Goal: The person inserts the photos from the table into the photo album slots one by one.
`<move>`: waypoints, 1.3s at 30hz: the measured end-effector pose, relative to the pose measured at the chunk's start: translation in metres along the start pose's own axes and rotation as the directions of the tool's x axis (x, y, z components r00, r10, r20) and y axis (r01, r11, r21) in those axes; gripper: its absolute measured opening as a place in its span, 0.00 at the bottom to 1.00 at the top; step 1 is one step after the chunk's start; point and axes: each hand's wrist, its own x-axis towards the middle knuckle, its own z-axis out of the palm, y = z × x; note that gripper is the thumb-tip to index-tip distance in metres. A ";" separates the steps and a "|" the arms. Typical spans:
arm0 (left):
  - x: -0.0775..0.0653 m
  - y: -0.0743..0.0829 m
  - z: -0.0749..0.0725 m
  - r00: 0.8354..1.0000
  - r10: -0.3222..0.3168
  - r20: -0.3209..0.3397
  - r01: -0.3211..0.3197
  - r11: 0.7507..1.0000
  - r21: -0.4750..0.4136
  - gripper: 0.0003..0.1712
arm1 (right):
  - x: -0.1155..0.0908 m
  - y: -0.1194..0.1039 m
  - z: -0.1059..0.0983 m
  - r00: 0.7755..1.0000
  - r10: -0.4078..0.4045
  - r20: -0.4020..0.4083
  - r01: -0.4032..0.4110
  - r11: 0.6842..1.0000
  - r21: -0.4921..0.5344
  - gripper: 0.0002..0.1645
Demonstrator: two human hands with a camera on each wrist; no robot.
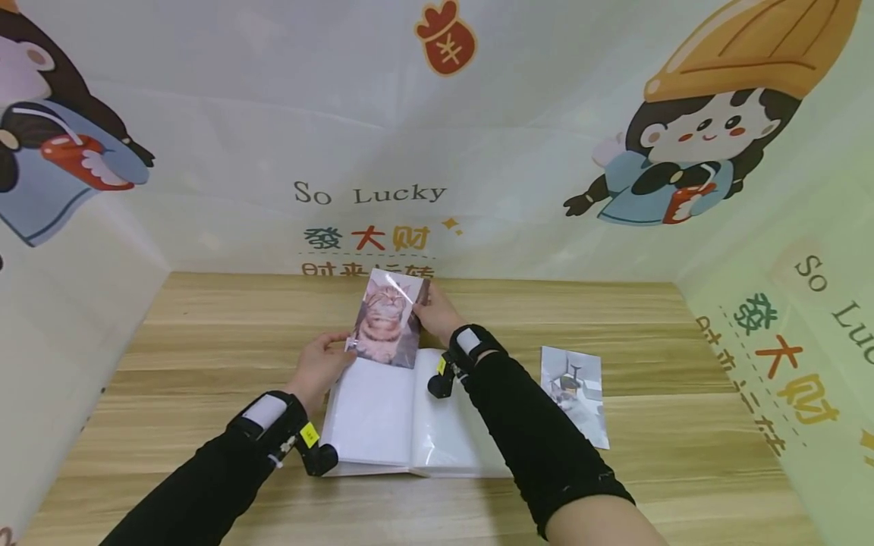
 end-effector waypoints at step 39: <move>-0.001 0.001 -0.003 0.999 0.012 0.030 -0.011 1.000 -0.017 0.22 | 0.007 -0.032 0.015 0.905 -0.091 0.417 0.364 0.673 -0.644 0.27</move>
